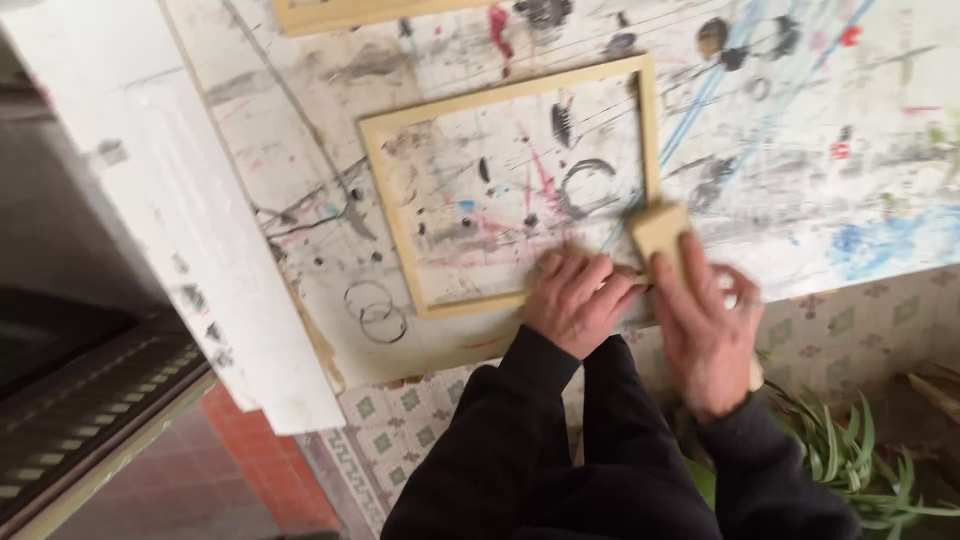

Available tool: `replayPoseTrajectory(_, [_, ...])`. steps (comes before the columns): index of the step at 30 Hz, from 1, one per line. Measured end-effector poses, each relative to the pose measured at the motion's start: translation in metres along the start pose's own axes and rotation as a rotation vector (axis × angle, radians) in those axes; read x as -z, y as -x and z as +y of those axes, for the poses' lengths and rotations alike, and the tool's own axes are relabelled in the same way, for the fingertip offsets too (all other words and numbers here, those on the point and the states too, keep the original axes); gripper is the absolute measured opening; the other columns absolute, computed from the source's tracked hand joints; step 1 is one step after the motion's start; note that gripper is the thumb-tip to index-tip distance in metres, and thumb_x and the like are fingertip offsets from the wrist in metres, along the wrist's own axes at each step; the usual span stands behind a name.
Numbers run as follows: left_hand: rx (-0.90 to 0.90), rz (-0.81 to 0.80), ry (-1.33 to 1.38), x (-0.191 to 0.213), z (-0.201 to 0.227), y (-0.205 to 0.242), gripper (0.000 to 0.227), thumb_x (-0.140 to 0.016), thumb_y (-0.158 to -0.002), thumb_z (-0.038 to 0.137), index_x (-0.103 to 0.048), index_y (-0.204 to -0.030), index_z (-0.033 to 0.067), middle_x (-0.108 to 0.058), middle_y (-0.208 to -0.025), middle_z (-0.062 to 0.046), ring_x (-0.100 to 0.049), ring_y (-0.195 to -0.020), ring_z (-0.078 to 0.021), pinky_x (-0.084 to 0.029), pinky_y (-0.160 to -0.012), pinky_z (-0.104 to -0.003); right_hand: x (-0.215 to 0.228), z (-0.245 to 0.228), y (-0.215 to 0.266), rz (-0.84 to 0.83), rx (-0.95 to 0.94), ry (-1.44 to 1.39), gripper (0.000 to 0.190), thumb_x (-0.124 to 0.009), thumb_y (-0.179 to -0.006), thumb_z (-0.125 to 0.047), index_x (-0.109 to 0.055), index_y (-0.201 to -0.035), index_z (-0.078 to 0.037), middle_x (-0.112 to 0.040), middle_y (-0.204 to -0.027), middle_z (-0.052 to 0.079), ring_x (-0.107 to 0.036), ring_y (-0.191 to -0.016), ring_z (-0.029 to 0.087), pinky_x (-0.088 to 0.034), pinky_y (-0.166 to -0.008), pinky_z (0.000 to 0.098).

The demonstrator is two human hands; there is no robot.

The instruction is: The recorder is using a sanding block to smooth the edges and corners of a wooden picture frame.

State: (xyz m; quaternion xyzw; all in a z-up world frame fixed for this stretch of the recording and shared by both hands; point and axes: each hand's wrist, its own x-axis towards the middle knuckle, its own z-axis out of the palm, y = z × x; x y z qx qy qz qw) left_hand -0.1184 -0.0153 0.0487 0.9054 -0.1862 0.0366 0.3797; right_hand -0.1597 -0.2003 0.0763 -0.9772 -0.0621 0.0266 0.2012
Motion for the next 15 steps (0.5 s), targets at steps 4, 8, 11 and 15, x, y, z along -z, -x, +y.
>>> replayPoseTrajectory(4, [-0.008,-0.018,0.064,-0.002,0.009,0.005,0.016,-0.079,-0.087,0.022,-0.065,-0.093,0.0150,-0.054,-0.094,-0.001,-0.060,-0.096,-0.0231,-0.046,-0.091,-0.043,0.021,-0.023,-0.092,-0.039,0.044,0.094,0.036,-0.067,-0.101,-0.008,-0.065,-0.135,0.001,-0.056,-0.151,0.023,-0.061,-0.134,0.034,-0.037,-0.111,0.0500])
replayPoseTrajectory(8, [-0.022,-0.009,0.011,-0.003,0.000,-0.004,0.018,-0.082,-0.092,0.026,-0.069,-0.099,0.0153,-0.053,-0.092,0.000,-0.057,-0.089,-0.0217,-0.043,-0.083,-0.041,0.020,-0.017,-0.037,-0.002,0.010,-0.023,0.038,-0.068,-0.103,-0.012,-0.065,-0.140,-0.006,-0.058,-0.153,0.021,-0.057,-0.126,0.035,-0.038,-0.110,0.0484])
replayPoseTrajectory(11, [0.000,0.007,0.015,0.004,0.000,-0.004,0.018,-0.081,-0.091,0.025,-0.069,-0.100,0.0158,-0.053,-0.091,0.001,-0.057,-0.089,-0.0207,-0.044,-0.086,-0.041,0.013,-0.012,-0.038,-0.019,0.036,0.005,0.038,-0.068,-0.102,-0.012,-0.064,-0.139,-0.006,-0.056,-0.154,0.022,-0.059,-0.132,0.034,-0.036,-0.113,0.0487])
replayPoseTrajectory(15, [-0.017,-0.058,0.016,0.004,0.006,0.001,0.019,-0.082,-0.091,0.025,-0.067,-0.098,0.0146,-0.053,-0.093,-0.001,-0.059,-0.092,-0.0222,-0.045,-0.086,-0.041,0.023,-0.024,-0.109,0.040,0.031,-0.029,0.035,-0.065,-0.111,-0.008,-0.064,-0.146,-0.004,-0.057,-0.159,0.022,-0.054,-0.128,0.037,-0.037,-0.114,0.0477])
